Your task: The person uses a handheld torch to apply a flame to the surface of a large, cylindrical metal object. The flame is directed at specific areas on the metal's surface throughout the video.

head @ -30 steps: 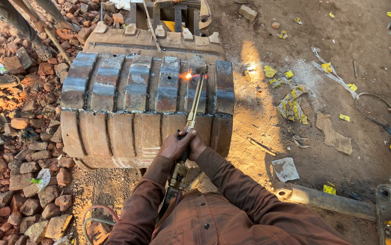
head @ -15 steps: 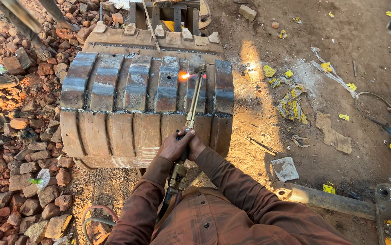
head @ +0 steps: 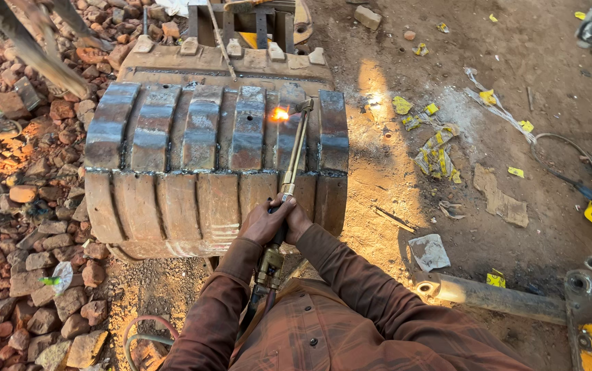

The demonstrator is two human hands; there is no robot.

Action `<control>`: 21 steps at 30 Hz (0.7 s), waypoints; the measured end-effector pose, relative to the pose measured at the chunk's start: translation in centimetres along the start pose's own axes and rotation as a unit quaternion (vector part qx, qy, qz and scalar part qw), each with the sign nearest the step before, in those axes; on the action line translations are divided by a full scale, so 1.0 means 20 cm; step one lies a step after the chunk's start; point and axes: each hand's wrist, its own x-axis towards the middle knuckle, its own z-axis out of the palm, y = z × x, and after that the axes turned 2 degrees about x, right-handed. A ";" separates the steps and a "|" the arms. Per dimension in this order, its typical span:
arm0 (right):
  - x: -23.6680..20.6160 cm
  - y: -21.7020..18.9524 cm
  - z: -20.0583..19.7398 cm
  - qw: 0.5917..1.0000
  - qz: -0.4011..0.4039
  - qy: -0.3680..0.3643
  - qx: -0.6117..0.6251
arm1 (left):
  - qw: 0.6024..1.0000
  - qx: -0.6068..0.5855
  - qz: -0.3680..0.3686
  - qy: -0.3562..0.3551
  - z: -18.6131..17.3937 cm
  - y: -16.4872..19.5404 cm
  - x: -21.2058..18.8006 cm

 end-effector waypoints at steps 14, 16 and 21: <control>-0.02 -0.02 -0.02 0.999 0.015 0.006 0.040 | 1.000 -0.006 0.007 -0.019 0.03 0.03 0.00; -0.02 -0.02 -0.02 0.999 0.011 0.006 0.041 | 1.000 0.002 0.007 -0.016 0.03 0.03 0.00; -0.01 -0.01 -0.04 0.999 0.001 0.009 0.047 | 1.000 0.002 0.015 -0.019 0.03 0.04 0.00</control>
